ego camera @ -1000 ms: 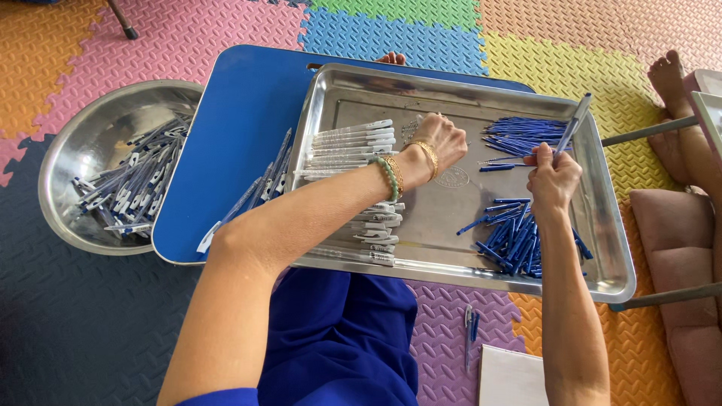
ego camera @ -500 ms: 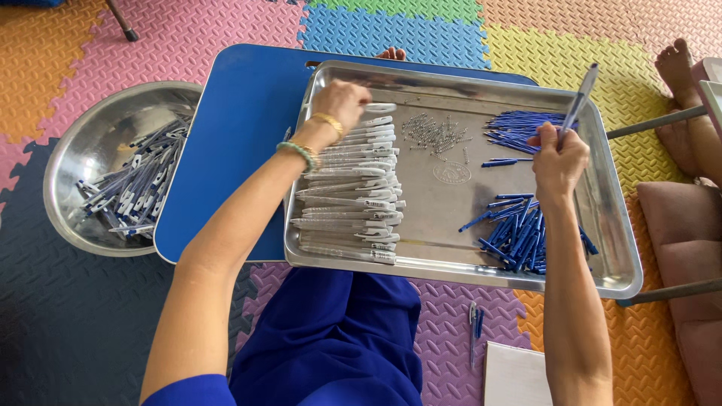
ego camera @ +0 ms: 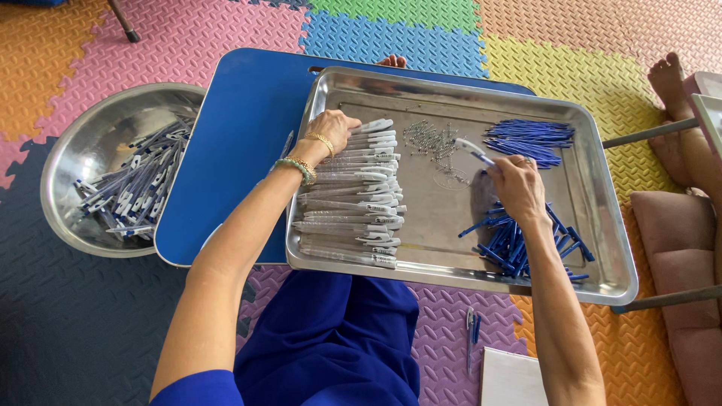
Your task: The person assembles ballpoint pens by inserting pen ink refills into the transparent plastic pen barrels, pushing them in until secure, and placing the completed components aside on the tray or back into a bowl.
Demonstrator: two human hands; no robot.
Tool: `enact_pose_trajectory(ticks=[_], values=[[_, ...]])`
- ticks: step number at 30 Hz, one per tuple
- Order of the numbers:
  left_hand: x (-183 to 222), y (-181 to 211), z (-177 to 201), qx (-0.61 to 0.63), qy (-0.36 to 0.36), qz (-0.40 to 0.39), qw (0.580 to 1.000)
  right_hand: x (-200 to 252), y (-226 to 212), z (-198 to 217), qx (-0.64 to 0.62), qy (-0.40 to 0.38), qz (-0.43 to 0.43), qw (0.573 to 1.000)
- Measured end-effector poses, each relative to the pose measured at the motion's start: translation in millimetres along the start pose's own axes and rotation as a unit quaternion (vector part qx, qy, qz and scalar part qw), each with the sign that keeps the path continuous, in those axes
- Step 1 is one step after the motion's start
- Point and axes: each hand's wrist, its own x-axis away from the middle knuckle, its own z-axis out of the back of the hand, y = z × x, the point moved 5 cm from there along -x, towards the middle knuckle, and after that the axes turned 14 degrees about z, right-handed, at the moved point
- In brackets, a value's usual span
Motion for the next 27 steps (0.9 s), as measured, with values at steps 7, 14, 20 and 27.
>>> enact_pose_trajectory(ticks=[7, 14, 20, 27], values=[[29.3, -4.0, 12.9, 0.033, -0.051, -0.014, 0.998, 26.3, 5.9, 6.9, 0.061, -0.124, 0.005, 0.99], [77.8, -59.5, 63.1, 0.052, 0.146, -0.063, 0.986, 64.6, -17.5, 62.2, -0.015, -0.1, -0.071, 0.992], [148.5, -165.4, 74.1, -0.045, -0.021, 0.027, 0.998, 87.6, -42.6, 87.9, -0.1, -0.012, -0.101, 0.99], [189.7, -176.2, 62.3, 0.017, -0.093, 0.119, 0.988, 84.5, -100.0, 111.6, -0.251, 0.087, -0.135, 0.955]])
